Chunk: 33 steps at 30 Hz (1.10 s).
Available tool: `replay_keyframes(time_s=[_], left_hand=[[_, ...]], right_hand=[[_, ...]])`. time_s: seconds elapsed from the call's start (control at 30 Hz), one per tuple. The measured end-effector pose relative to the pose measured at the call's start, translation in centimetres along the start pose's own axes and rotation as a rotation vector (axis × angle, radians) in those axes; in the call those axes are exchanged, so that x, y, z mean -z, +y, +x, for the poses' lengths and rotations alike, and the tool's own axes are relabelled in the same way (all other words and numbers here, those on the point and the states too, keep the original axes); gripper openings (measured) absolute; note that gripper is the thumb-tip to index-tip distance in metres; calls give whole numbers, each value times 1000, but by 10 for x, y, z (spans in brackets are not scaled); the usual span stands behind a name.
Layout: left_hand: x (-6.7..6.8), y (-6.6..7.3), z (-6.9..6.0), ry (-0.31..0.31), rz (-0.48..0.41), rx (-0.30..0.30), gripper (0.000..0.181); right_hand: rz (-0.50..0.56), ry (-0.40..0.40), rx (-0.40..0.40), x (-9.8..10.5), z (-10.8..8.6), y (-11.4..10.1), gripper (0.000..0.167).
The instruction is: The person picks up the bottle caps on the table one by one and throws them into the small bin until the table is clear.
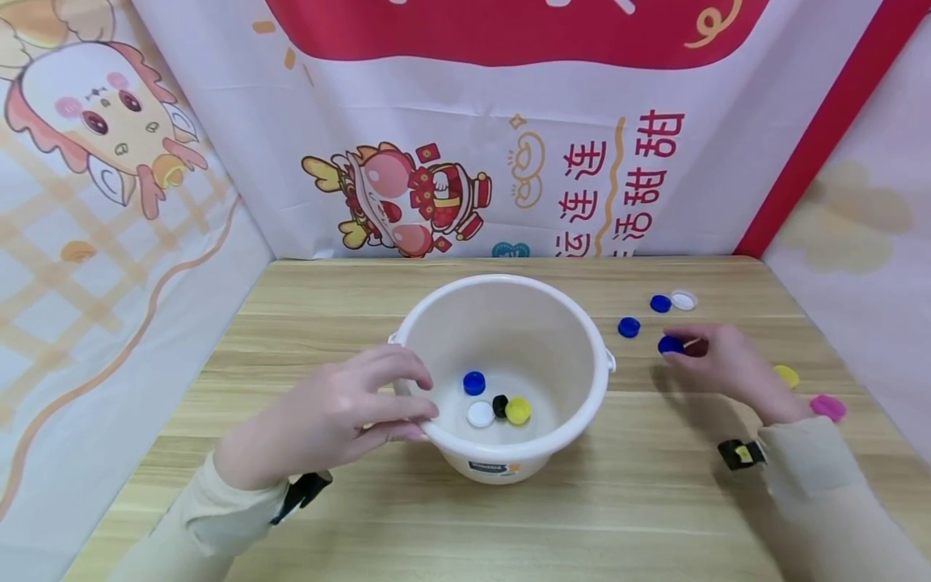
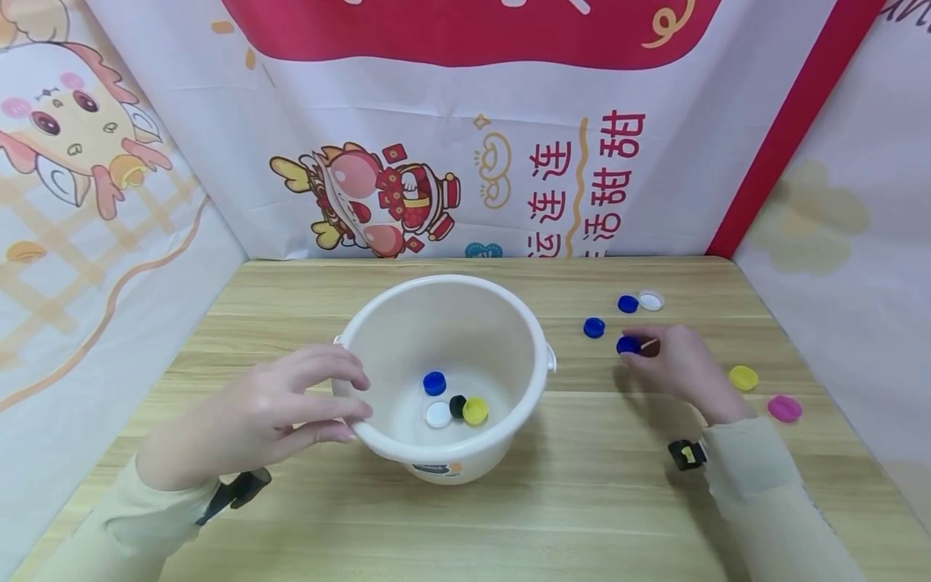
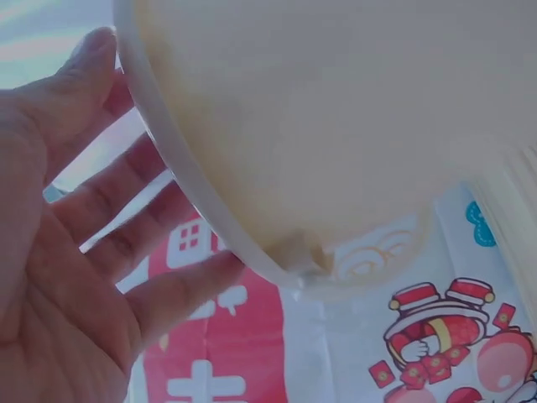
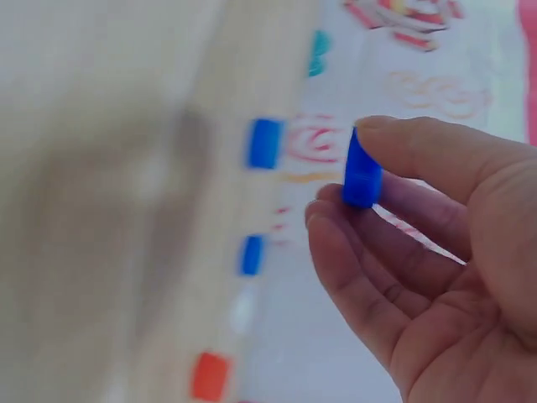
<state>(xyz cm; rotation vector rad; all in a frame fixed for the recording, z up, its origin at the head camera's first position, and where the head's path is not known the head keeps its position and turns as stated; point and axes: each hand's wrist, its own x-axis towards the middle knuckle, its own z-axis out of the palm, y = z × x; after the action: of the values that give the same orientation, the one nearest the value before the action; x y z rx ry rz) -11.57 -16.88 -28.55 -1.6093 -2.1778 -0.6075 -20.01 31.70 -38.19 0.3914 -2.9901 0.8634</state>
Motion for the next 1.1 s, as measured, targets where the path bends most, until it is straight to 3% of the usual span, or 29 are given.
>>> replay_keyframes(time_s=[0.23, 0.47, 0.57, 0.77, 1.1], left_hand=[[2, 8, 1, -40, 95, 16, 15], [3, 11, 4, -88, 149, 58, 27], [3, 11, 4, -91, 149, 57, 27], [2, 10, 7, -88, 140, 48, 23], [0, 9, 9, -77, 134, 42, 19]], right_hand=[[42, 214, 198, 21, -1, -61, 36], [78, 307, 347, 40, -4, -124, 39], [58, 309, 400, 46, -5, -146, 39], [50, 232, 443, 55, -3, -181, 37], [20, 121, 511, 60, 14, -216, 41]])
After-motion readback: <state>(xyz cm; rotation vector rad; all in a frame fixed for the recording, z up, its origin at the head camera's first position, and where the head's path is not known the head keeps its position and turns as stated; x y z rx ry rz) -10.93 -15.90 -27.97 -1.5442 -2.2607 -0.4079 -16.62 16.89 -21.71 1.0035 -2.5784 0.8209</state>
